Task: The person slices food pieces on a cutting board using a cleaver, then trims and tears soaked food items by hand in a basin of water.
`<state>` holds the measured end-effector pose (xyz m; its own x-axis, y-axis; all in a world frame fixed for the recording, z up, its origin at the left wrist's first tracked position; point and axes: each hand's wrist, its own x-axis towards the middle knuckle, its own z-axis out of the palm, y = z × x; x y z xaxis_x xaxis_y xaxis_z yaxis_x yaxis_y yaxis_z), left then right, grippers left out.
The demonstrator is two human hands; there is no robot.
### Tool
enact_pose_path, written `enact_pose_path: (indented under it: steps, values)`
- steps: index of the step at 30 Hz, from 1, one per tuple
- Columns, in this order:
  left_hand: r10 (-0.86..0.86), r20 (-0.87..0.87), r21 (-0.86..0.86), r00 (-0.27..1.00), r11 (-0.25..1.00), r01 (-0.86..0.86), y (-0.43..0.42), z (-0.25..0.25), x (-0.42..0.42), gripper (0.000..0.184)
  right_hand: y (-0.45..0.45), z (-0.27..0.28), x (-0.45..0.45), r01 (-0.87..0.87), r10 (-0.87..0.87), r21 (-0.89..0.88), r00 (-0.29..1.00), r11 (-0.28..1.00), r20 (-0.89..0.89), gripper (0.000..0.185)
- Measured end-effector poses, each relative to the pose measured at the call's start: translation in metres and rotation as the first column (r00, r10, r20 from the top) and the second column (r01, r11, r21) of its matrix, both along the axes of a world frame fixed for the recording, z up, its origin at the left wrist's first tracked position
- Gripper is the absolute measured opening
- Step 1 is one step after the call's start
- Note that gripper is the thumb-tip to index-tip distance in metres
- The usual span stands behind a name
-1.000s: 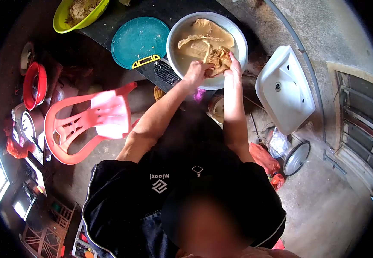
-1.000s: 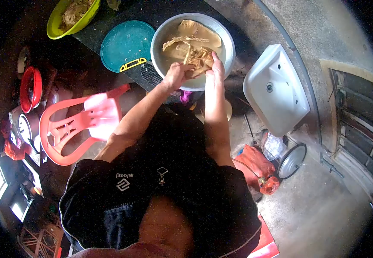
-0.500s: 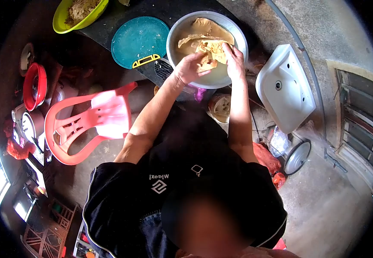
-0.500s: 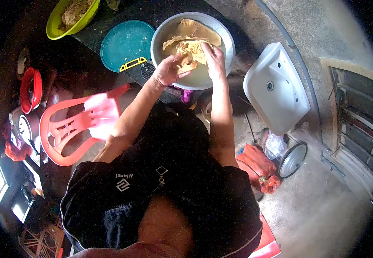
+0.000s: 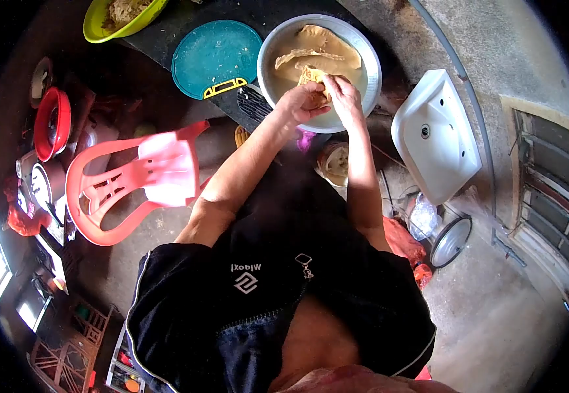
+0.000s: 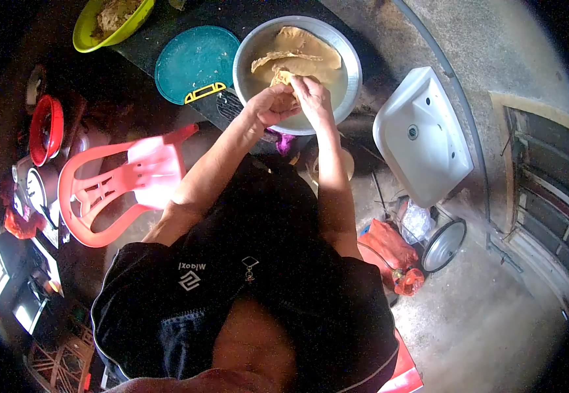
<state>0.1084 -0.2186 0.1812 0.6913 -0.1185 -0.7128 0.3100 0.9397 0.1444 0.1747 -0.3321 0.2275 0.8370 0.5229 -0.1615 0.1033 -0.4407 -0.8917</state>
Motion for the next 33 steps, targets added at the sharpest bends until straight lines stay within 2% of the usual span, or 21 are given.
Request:
enact_pose_path:
  steps: [1,4,6,9,12,18,27,30,33]
  values:
    - [-0.010,-0.016,-0.056,1.000,0.998,0.009,0.003,0.002,0.000,0.018,0.000,-0.001,0.000,-0.024,0.024,0.003,1.000,1.000,0.009,0.032]
    - [0.113,0.082,-0.202,0.990,0.975,-0.094,0.003,-0.017,0.002,0.018,-0.001,-0.007,-0.001,-0.061,0.059,0.059,0.998,0.996,0.033,0.031]
    - [0.177,0.103,-0.186,0.979,0.970,-0.156,0.001,-0.016,0.000,0.018,0.000,-0.009,-0.004,-0.031,0.032,0.151,0.999,0.988,-0.007,0.030]
    - [0.207,0.076,-0.111,0.975,0.974,-0.198,-0.002,-0.014,0.004,0.018,0.000,-0.007,-0.004,0.029,-0.017,0.151,0.997,0.988,-0.080,0.029]
    - [0.263,0.030,-0.095,0.964,0.961,-0.259,-0.006,-0.018,0.008,0.016,0.002,0.004,-0.007,-0.075,0.075,0.017,0.997,0.997,0.027,0.030]
    - [0.308,0.007,0.012,0.951,0.951,-0.308,-0.012,-0.024,0.007,0.015,0.001,-0.009,-0.010,-0.130,0.117,0.065,0.978,0.989,0.172,0.028]
    - [0.358,0.018,0.138,0.933,0.924,-0.357,-0.018,-0.020,-0.004,0.015,0.002,-0.014,-0.017,0.030,-0.032,-0.030,0.998,0.999,-0.051,0.032]
    - [0.353,0.062,0.157,0.934,0.920,-0.358,-0.017,-0.013,-0.008,0.015,0.003,-0.013,-0.019,0.073,-0.069,0.046,0.995,0.996,-0.075,0.033]
    - [0.302,0.103,0.146,0.948,0.938,-0.315,-0.014,-0.007,-0.009,0.017,-0.002,-0.030,-0.012,0.167,-0.106,0.255,0.966,0.953,-0.237,0.031]
